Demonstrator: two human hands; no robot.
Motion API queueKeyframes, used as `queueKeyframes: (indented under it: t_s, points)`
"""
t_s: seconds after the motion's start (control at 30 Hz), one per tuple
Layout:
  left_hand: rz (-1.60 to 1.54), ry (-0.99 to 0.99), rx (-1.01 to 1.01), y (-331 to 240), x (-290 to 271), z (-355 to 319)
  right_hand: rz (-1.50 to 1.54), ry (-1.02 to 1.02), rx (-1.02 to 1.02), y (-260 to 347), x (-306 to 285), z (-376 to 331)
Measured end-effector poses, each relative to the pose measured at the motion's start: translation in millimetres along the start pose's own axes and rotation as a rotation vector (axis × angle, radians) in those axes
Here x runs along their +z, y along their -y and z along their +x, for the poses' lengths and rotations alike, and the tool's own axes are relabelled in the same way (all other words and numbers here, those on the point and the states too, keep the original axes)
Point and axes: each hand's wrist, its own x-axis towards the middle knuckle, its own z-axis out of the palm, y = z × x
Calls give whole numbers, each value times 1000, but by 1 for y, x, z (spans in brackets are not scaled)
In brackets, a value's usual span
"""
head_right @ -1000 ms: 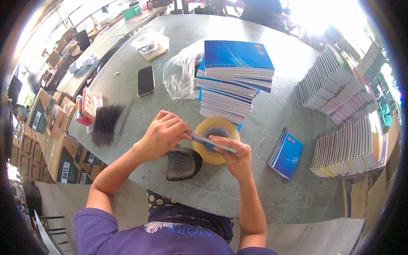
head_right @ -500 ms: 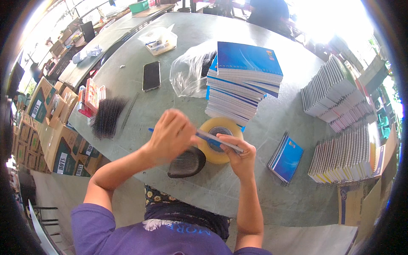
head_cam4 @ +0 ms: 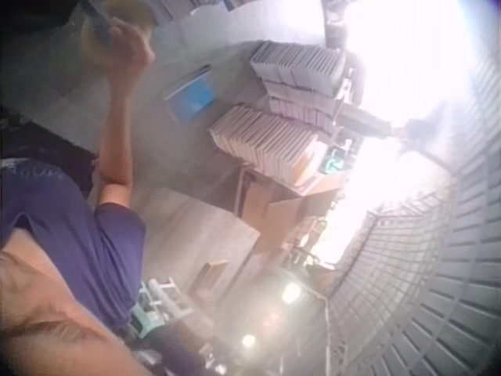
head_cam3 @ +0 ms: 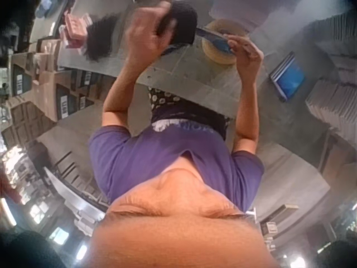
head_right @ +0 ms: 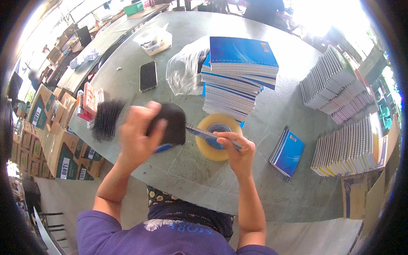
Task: The person repeatedly picks up spiral-bound notebooks, aligns the spiral binding, and uses a black plastic tool to press and secure the binding. They handle multiple notebooks one at a time, placing finished units into a growing stack on the table.
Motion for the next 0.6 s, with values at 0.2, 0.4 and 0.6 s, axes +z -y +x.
queueKeyframes:
  t_s: [0.2,0.4,0.6]
  points:
    - [-53,-193,150,-6,-8,5,20,-36,2,4,2,-1]
    - [-263,385,10,-12,12,-35,-757,78,-488,36,3,7]
    - [-85,-33,100,-1,-3,15,-953,117,-436,37,30,7]
